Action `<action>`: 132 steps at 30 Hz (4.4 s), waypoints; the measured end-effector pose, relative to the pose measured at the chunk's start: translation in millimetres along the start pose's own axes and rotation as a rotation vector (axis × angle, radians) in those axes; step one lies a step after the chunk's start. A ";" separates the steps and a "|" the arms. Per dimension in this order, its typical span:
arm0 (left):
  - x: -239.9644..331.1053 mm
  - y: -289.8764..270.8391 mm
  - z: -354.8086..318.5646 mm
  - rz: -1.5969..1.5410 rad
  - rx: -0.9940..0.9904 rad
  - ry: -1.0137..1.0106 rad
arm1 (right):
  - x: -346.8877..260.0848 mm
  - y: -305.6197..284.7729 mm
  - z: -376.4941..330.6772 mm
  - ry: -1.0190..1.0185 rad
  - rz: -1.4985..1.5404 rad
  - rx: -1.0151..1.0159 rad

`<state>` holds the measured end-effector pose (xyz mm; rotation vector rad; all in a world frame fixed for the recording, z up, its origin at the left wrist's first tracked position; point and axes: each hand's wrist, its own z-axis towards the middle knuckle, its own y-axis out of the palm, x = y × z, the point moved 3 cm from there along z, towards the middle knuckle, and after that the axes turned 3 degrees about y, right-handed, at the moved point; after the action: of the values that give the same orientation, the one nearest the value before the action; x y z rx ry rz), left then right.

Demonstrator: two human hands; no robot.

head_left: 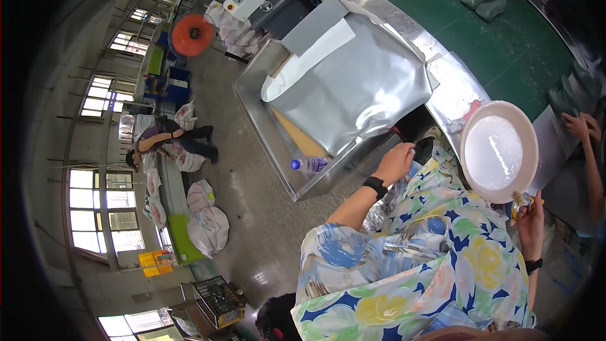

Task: Applying white adhesive to the interior and edges of black shoe uppers using a brush.

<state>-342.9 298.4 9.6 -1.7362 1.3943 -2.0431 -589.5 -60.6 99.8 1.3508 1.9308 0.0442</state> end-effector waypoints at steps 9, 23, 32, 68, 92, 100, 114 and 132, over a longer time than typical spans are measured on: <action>-25.5 -92.7 39.0 0.281 0.485 -0.079 | 5.1 -16.0 0.1 -0.028 0.059 -0.012; -73.0 -111.4 54.6 0.184 0.049 -0.300 | 0.1 -15.0 2.4 -0.044 0.054 0.035; 11.8 -120.3 63.9 0.227 0.113 0.024 | -3.0 -10.2 13.5 -0.064 0.092 -0.045; -77.6 -189.0 31.9 0.709 0.247 -0.178 | -7.1 16.3 -0.6 -0.004 0.048 0.088; -111.9 -295.0 20.1 0.706 0.683 -0.319 | 2.4 16.0 0.9 -0.038 0.067 0.068; -126.6 -271.6 129.3 1.015 0.147 -0.227 | -7.0 35.3 -36.2 -0.052 0.143 0.250; 9.4 -209.2 316.4 0.918 -0.382 0.099 | -15.6 72.7 -51.4 -0.044 0.156 0.341; 71.6 -27.6 306.7 0.128 -0.386 0.408 | -3.6 23.3 -57.3 -0.164 0.190 0.402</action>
<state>-100.3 100.9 55.0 -1.3331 2.0796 -2.2569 -604.8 -31.6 152.4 1.7388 1.7258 -0.3690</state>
